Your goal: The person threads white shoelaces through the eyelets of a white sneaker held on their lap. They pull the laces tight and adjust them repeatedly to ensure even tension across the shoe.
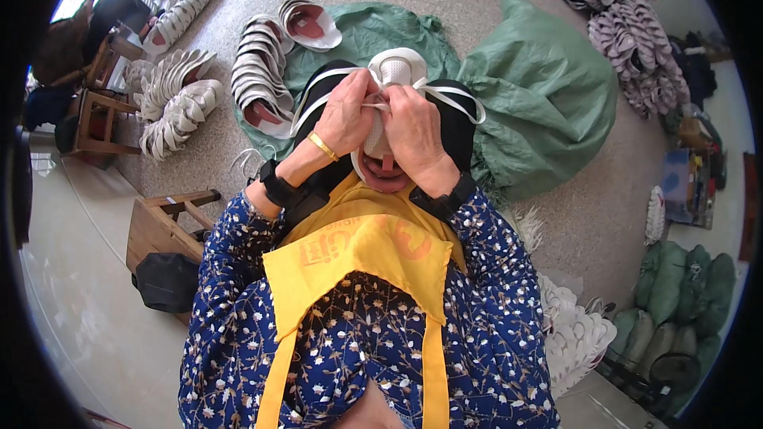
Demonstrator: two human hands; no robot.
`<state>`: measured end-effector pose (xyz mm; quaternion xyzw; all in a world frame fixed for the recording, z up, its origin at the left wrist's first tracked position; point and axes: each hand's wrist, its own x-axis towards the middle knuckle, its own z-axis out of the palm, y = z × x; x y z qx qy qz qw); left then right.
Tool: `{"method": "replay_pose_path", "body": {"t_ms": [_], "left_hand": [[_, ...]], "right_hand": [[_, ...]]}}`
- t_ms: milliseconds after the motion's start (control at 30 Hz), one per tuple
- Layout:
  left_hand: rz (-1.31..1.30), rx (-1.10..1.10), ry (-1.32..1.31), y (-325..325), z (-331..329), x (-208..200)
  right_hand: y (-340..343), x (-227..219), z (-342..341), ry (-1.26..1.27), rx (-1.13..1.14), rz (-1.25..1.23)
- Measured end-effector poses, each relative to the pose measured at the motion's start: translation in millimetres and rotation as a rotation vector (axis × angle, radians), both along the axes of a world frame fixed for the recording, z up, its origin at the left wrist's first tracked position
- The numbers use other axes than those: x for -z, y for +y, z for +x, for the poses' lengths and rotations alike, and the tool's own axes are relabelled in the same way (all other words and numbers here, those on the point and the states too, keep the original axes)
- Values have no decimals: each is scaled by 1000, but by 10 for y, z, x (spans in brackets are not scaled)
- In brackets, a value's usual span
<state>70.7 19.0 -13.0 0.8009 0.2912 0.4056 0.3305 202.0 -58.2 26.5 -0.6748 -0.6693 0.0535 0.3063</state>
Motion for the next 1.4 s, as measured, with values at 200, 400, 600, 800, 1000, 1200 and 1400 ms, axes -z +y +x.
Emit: {"method": "replay_pose_path", "body": {"t_ms": [200,400,600,800,1000,1200,1400], "left_hand": [[3,-69,32,-57,-30,-156],[46,-95,44,-63,-2,-78],[56,-88,55,-79,-29,-132],[169,136,-71,-151,-119,-491],[-246,323,-258,-289,-157,-876],[-674,413,-482,-267,-116,-1003],[-582,349,-467,-308,23,-880]], "right_hand": [[52,34,1,-33,1,57],[-389,-379,-19,201,-137,-45],[-943,-1225,50,630,-169,-271],[-771,-1309,165,880,-60,-262],[-469,-1199,438,1036,-119,-234],[-305,-1031,377,1186,-75,-3],[-204,-952,424,1209,-8,-39]]}}
